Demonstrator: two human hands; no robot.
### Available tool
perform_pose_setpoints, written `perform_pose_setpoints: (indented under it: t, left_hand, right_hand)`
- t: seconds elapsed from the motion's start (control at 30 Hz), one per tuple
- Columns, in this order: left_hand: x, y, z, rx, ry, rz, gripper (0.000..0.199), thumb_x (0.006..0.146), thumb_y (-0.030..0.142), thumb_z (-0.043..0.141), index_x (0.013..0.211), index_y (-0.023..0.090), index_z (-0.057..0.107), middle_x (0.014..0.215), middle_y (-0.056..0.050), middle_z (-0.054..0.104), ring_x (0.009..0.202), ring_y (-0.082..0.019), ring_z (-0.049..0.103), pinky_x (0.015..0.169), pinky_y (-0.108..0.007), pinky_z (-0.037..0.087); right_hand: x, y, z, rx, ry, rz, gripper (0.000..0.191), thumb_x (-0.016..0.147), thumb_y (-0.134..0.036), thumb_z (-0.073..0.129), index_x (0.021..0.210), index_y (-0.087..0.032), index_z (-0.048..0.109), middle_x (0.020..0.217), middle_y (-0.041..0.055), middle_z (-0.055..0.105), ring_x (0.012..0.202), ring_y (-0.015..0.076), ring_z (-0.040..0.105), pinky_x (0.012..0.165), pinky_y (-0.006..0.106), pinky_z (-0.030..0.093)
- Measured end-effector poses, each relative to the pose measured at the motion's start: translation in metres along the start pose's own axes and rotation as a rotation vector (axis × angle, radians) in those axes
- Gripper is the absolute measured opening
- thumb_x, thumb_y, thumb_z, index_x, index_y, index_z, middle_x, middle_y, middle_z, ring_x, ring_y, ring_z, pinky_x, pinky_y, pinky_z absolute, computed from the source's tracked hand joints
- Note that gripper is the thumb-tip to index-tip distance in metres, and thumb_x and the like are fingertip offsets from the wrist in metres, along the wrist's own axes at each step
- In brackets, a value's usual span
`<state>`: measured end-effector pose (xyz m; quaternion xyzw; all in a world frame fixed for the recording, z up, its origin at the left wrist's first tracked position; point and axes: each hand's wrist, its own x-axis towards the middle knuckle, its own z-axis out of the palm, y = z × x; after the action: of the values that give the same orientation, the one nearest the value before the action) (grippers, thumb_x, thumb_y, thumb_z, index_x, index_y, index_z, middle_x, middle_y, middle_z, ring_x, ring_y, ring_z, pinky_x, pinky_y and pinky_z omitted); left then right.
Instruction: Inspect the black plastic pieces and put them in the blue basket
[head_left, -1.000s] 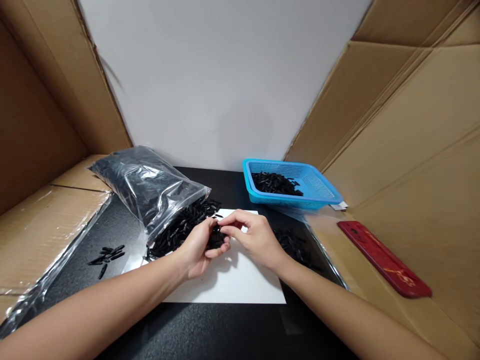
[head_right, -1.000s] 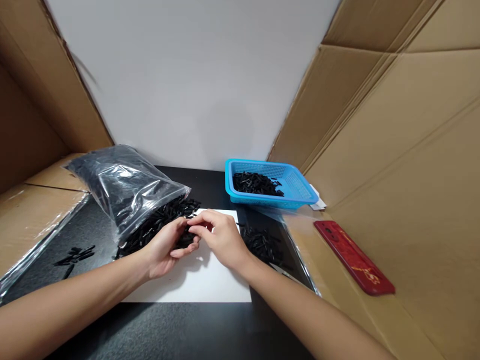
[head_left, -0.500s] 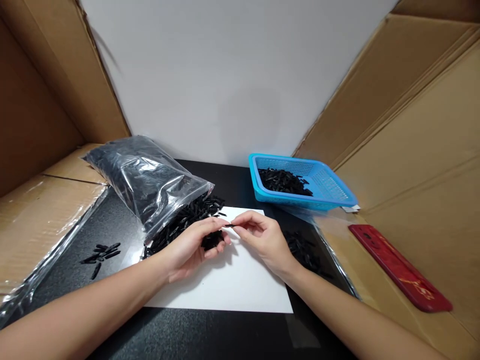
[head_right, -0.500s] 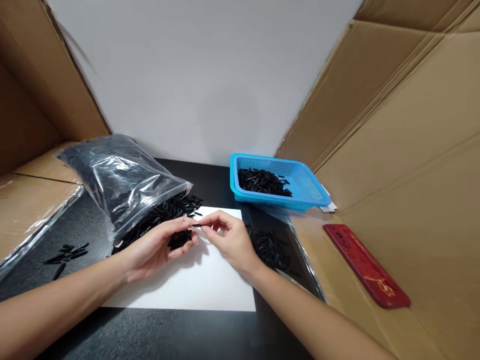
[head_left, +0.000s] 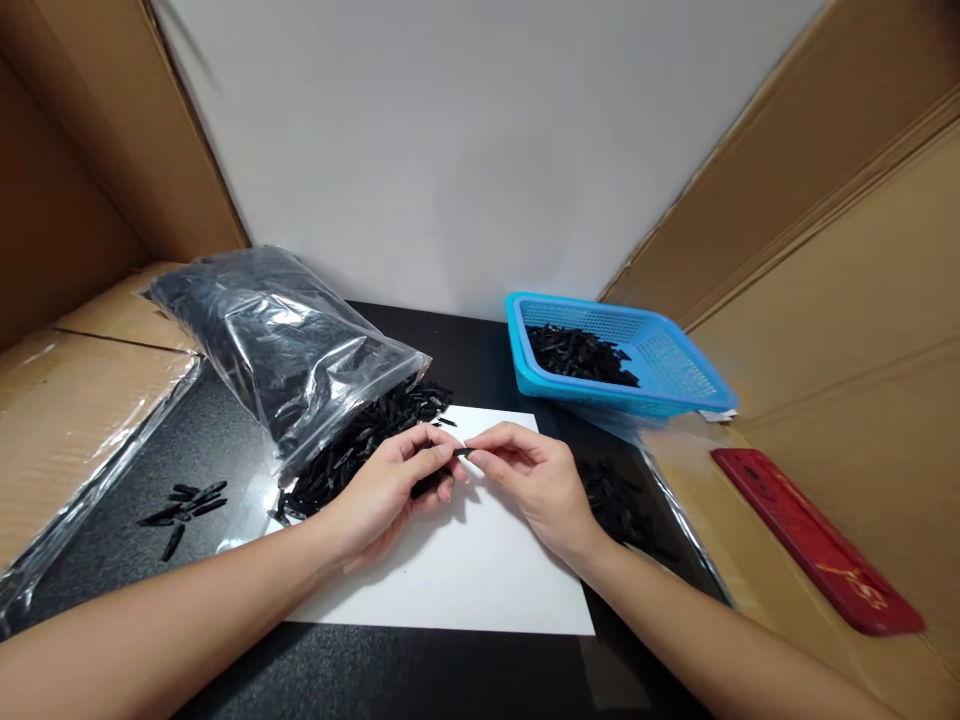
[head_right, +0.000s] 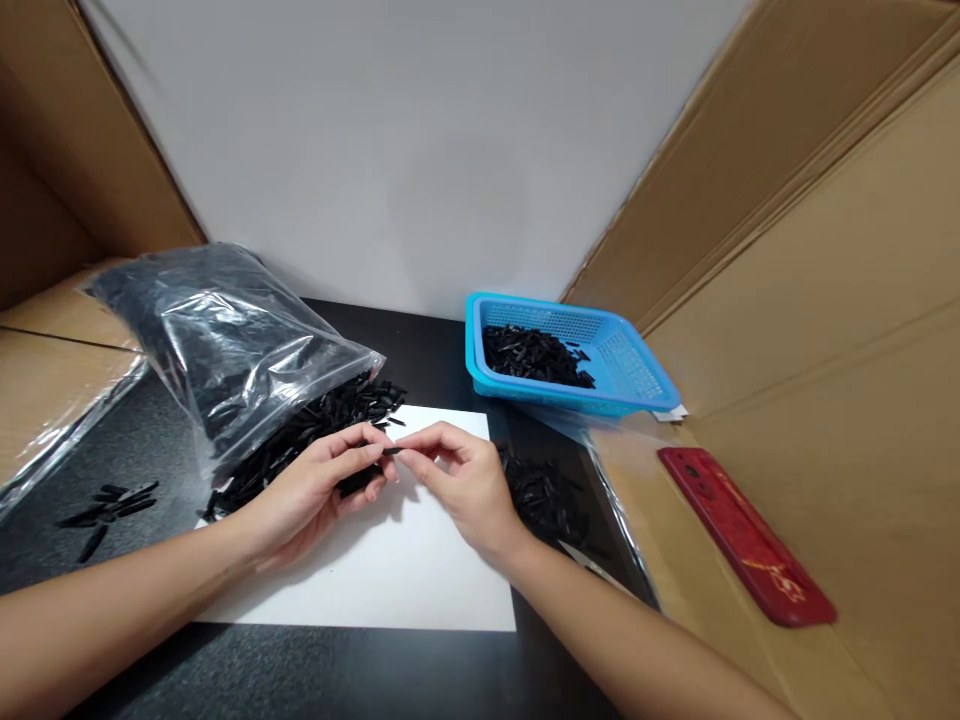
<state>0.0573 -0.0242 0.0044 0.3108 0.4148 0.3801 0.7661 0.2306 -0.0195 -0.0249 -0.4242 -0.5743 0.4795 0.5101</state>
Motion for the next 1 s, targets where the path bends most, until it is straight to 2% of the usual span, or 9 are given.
perform_pose_setpoints:
  t: [0.13,0.23,0.47,0.67,0.73,0.87,1.0]
  left_hand:
    - [0.0007,-0.0007,0.0001,-0.012,-0.009,-0.015,0.011,0.085,0.011,0.058,0.091,0.014,0.066,0.077,-0.002,0.064,0.065,-0.007,0.054,0.064,-0.016,0.045]
    - [0.0007,-0.0017,-0.0005,-0.014,-0.032,0.006,0.017,0.081,0.008,0.061,0.096,0.015,0.066,0.08,-0.002,0.066,0.069,-0.007,0.056,0.07,-0.018,0.046]
    - [0.0025,-0.0045,-0.0029,0.058,-0.054,0.062,0.022,0.077,0.025,0.077,0.091,0.015,0.063,0.079,-0.002,0.069,0.066,-0.006,0.054,0.067,-0.016,0.045]
    - [0.0026,-0.0041,-0.0013,0.098,-0.015,0.051,0.026,0.082,0.039,0.072,0.086,0.016,0.061,0.063,0.002,0.062,0.051,-0.004,0.046,0.049,-0.011,0.033]
    - [0.0031,-0.0033,-0.0011,0.091,-0.007,0.043,0.023,0.083,0.037,0.071,0.087,0.016,0.063,0.063,0.003,0.06,0.05,-0.003,0.045,0.049,-0.01,0.033]
    - [0.0034,-0.0017,-0.0019,0.034,0.019,-0.01,0.013,0.086,0.026,0.067,0.093,0.016,0.067,0.069,0.001,0.063,0.055,-0.003,0.05,0.056,-0.011,0.04]
    - [0.0014,-0.0016,-0.0034,-0.001,0.025,-0.013,0.013,0.082,0.015,0.067,0.096,0.015,0.068,0.075,-0.002,0.068,0.059,-0.004,0.052,0.059,-0.013,0.042]
  right_hand:
    - [-0.0012,-0.0029,0.0005,0.074,-0.005,0.072,0.011,0.076,-0.03,0.077,0.076,-0.02,0.074,0.071,0.0034,0.073,0.07,0.0202,0.068,0.068,0.032,0.053]
    - [-0.0007,-0.0041,0.0008,0.136,0.006,0.073,0.013,0.076,-0.031,0.078,0.071,-0.02,0.072,0.068,0.0019,0.073,0.067,0.0187,0.068,0.067,0.031,0.053]
    - [0.0014,0.0025,-0.0009,0.159,0.061,0.066,0.02,0.073,-0.038,0.08,0.071,-0.02,0.072,0.067,0.0008,0.07,0.065,0.0171,0.064,0.066,0.03,0.051]
    - [0.001,0.0028,-0.0013,0.08,0.096,0.049,0.019,0.073,-0.038,0.079,0.07,-0.021,0.072,0.073,0.0025,0.071,0.069,0.0181,0.063,0.067,0.031,0.05]
    - [0.001,0.0026,-0.0011,0.069,0.098,0.043,0.019,0.072,-0.038,0.08,0.071,-0.021,0.072,0.074,0.0028,0.071,0.07,0.0188,0.063,0.068,0.032,0.051]
    - [0.0007,0.0023,-0.0009,0.073,0.094,0.026,0.016,0.073,-0.036,0.079,0.072,-0.021,0.073,0.074,0.0022,0.071,0.07,0.0185,0.063,0.069,0.031,0.051]
    - [0.0005,0.0027,-0.0009,0.061,0.096,0.001,0.016,0.074,-0.035,0.079,0.071,-0.022,0.072,0.073,0.002,0.07,0.071,0.0185,0.063,0.068,0.031,0.05]
